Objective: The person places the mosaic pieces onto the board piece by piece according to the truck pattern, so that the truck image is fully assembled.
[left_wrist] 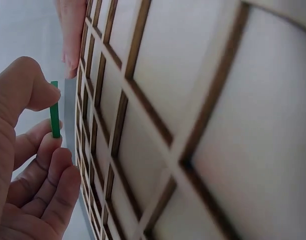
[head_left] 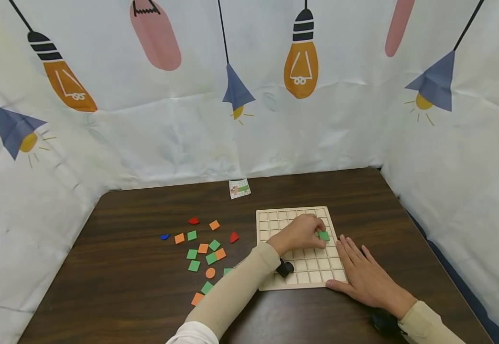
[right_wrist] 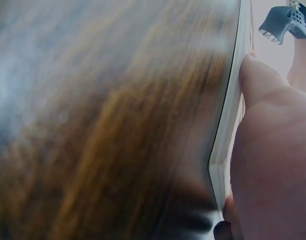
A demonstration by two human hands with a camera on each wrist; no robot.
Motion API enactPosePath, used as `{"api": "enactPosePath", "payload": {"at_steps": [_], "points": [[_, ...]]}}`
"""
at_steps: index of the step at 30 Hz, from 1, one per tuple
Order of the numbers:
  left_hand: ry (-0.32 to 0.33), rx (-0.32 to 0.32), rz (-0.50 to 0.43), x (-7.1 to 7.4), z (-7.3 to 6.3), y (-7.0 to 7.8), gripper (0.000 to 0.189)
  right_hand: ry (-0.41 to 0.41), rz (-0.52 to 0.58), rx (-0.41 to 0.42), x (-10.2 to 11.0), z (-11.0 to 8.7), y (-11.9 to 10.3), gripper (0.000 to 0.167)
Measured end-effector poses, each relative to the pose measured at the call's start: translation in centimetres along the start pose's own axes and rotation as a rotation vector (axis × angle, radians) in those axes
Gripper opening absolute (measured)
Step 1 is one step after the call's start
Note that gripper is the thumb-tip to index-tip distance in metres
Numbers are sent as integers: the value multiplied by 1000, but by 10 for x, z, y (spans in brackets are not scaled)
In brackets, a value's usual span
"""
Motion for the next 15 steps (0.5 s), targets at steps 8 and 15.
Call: {"api": "enactPosePath", "payload": {"at_steps": [8,15], "points": [[-38,14,-4,-7,7,3,32,1,-7,-6,-1,0,1,108],[-39,5,-1,-9,8,7,30,-2,-9,-9,0,0,1,108]]}}
Point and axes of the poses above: each hand's wrist, its own z-axis towards the middle knuckle, its own x-axis out of the back of the hand, y = z × x, the point moved 7 cm from there along z, towards the middle knuckle, and after that the axes turned 14 degrees about -y, right-handed, at the moved point
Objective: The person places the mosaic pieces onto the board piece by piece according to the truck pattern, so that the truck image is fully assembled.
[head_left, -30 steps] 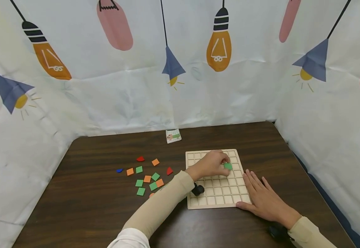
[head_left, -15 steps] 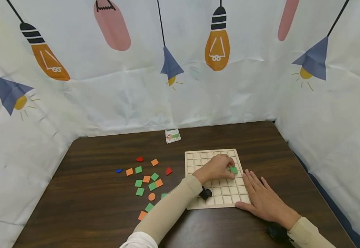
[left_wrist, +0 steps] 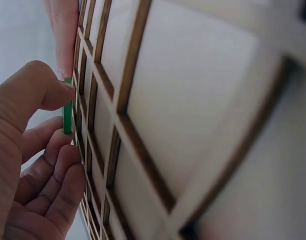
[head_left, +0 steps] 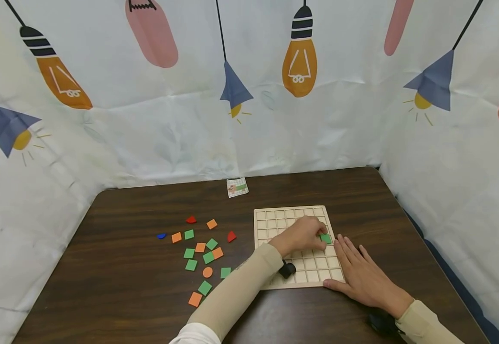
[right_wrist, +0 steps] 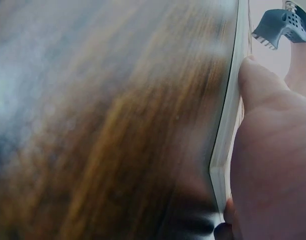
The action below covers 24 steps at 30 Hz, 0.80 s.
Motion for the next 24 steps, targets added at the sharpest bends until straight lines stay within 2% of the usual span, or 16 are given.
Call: {"api": "enactPosePath", "payload": {"at_steps": [19,24], "points": [[-20,-18,62,-2,2,4,26,-11,19,-8,0,1,0,109],[-9,-38,93,0,0,5,27,-14,17,-8,0,1,0,109]]}}
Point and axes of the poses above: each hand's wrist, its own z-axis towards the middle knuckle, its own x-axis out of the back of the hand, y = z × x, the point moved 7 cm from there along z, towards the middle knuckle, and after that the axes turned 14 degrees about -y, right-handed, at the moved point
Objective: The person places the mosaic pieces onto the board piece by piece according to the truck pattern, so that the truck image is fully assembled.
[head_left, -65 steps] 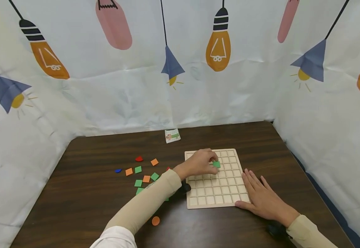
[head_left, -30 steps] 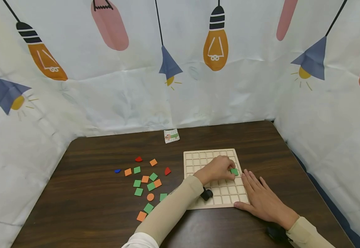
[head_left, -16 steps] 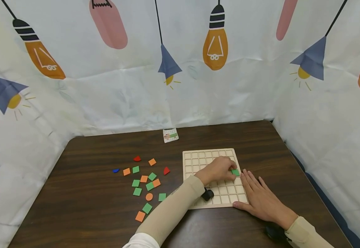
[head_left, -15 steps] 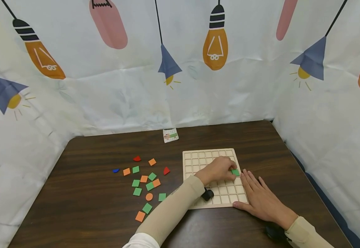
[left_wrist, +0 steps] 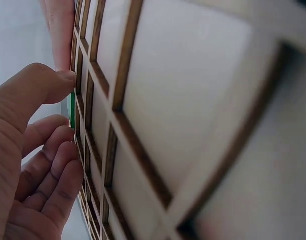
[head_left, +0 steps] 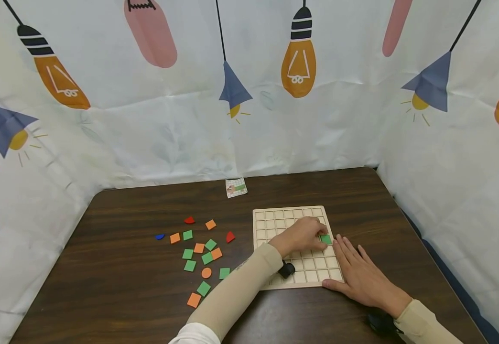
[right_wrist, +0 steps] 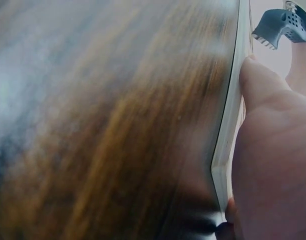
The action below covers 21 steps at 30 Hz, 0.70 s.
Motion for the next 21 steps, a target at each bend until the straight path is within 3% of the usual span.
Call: {"api": "enactPosePath", "payload": {"at_steps": [6,11,21], "points": [[13,2,15,1,-4,-3,35,-5,-1,0,-1,0,0,109],[24,34,24,8,-16,-9,36,-11,-6,-2,-1,0,-1,109],[81,51,-44,20,-53,-32,36,-16,-8,14,-2,1,-4,108]]}}
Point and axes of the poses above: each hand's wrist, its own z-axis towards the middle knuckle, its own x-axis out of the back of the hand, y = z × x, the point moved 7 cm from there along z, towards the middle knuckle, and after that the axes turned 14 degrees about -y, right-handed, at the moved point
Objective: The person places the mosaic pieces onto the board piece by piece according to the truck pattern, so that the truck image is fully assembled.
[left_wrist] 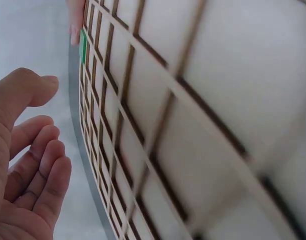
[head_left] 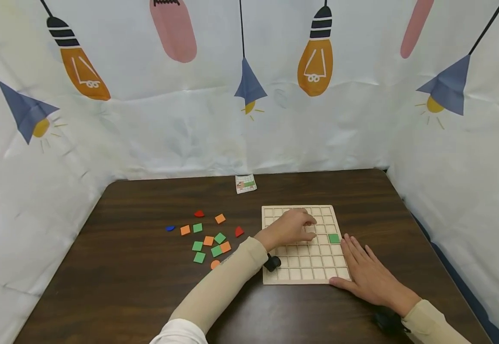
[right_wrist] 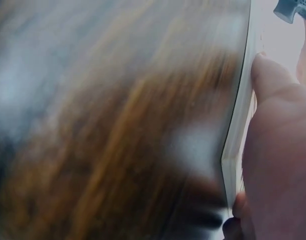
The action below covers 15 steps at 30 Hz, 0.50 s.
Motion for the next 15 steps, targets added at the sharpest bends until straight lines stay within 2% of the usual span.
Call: {"api": "enactPosePath", "payload": {"at_steps": [11,15], "points": [[9,52,-56,15,-43,-25,38,1,-11,6,0,1,-2,107],[18,43,-67,18,-58,-31,40,2,-14,11,-1,1,-3,106]]}}
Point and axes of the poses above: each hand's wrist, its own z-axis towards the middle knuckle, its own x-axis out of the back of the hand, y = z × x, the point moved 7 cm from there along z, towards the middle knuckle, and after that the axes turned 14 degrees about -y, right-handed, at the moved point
